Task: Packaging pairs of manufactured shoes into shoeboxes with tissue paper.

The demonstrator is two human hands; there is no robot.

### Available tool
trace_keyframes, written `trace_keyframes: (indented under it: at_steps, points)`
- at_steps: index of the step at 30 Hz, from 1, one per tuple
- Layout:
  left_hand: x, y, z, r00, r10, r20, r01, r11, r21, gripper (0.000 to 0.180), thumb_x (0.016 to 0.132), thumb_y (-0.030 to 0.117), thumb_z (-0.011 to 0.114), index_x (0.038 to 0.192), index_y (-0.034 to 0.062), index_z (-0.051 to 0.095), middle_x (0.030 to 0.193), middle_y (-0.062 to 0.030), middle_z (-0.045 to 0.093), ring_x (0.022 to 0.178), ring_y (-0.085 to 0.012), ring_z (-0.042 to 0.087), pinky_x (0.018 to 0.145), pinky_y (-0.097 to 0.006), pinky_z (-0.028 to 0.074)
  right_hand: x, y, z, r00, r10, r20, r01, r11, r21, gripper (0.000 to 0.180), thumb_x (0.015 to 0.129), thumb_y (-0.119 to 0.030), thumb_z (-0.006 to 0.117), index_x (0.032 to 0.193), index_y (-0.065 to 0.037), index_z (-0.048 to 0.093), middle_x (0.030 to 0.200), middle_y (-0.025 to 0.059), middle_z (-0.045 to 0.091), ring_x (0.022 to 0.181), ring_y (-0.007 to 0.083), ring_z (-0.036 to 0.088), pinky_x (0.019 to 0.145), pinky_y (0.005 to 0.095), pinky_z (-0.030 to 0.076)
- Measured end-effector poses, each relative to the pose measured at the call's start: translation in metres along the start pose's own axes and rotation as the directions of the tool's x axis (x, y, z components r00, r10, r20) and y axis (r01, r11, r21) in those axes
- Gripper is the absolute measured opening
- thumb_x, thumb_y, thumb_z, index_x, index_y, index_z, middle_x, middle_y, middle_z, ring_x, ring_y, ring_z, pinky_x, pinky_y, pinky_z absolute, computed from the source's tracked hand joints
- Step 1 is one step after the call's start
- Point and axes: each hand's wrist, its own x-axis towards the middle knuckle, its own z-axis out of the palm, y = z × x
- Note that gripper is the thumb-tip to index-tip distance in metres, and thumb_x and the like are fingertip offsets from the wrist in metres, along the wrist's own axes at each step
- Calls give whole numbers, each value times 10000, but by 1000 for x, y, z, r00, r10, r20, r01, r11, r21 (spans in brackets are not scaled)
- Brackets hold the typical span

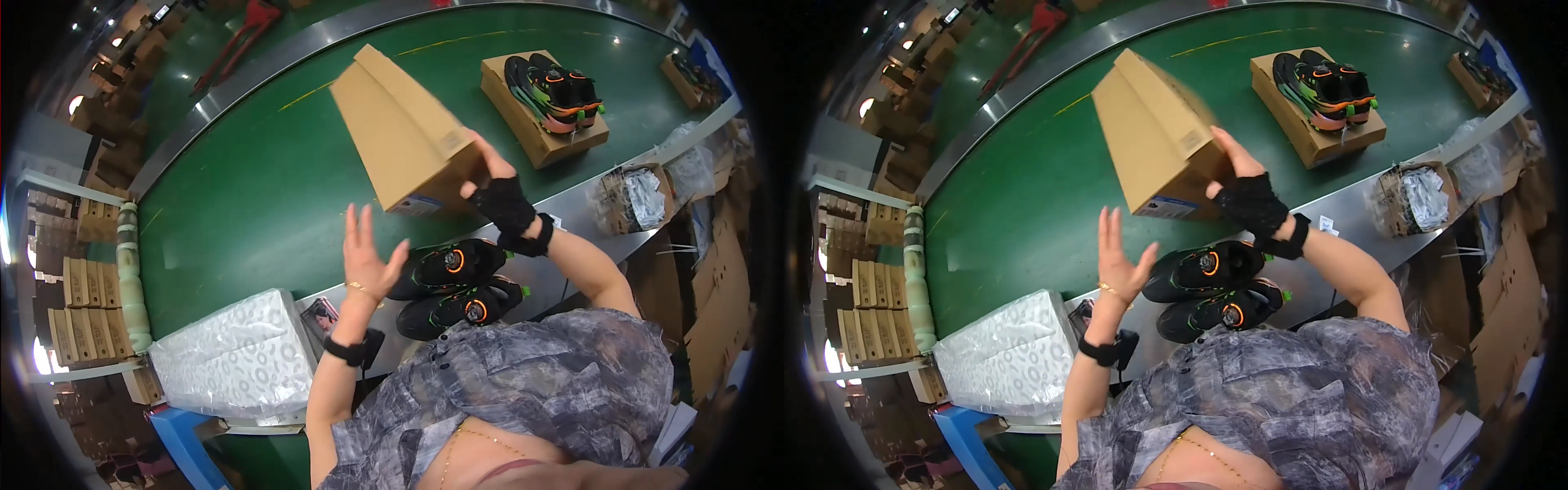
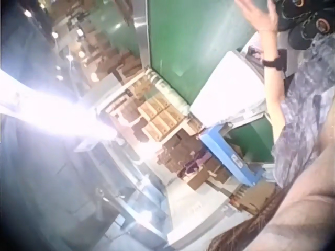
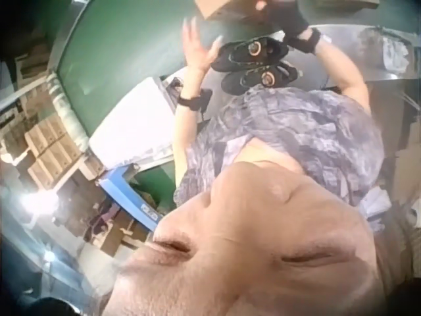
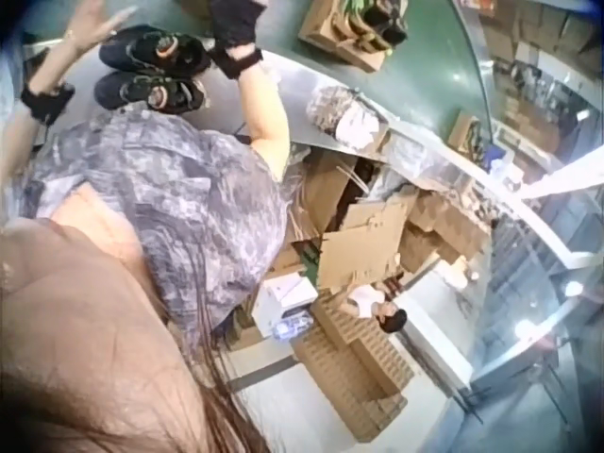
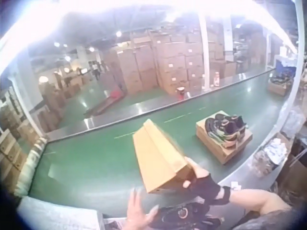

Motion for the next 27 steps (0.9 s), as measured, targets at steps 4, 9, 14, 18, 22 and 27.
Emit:
trace_keyframes:
  at_steps: [4,9,14,18,22,27]
  points:
    - [22,18,27,990,123,-66,-128,990,-63,896,595,342,746,1291,21,282,1356,-231,194,1196,-413,289,962,-435,290,-19,26,-9,979,190,-74,-159,939,303,629,642,-98,566,1233,-46,359,1087,162,510,1061,249,504,907,318,383]
    - [48,46,0,891,262,-371,-377,881,-285,900,592,418,730,1291,36,311,1350,-213,239,1221,-394,270,935,-511,265,-29,20,-6,984,168,-56,-162,981,108,534,661,-47,550,1173,-47,397,1043,105,545,1013,214,521,874,306,397]
    - [47,34,-5,948,314,43,-317,939,133,696,650,401,676,1204,45,451,1306,-140,371,1233,-343,288,922,-594,166,-4,13,-7,968,236,-87,-165,855,491,472,659,40,509,1121,13,416,1067,99,529,1018,144,503,877,270,392]
    - [28,18,-14,955,293,50,-296,950,94,734,623,321,709,1236,48,411,1340,-145,320,1243,-358,267,940,-556,185,-2,-1,-6,984,179,14,-172,919,355,539,633,19,519,1158,-21,401,1117,112,495,1047,179,487,883,287,390]
    - [26,0,-20,956,273,110,-288,945,154,707,626,201,689,1254,66,394,1349,-122,313,1257,-354,243,946,-524,212,0,-47,22,955,-54,291,4,986,168,719,654,-160,613,1291,-91,286,1115,215,447,1052,312,469,848,339,408]
    - [37,7,-7,941,304,147,-331,914,234,639,647,102,639,1244,101,413,1334,-81,345,1239,-320,279,925,-526,252,8,-37,33,951,-50,304,71,996,-58,668,682,-298,661,1256,-109,375,1108,220,457,988,327,502,799,359,440]
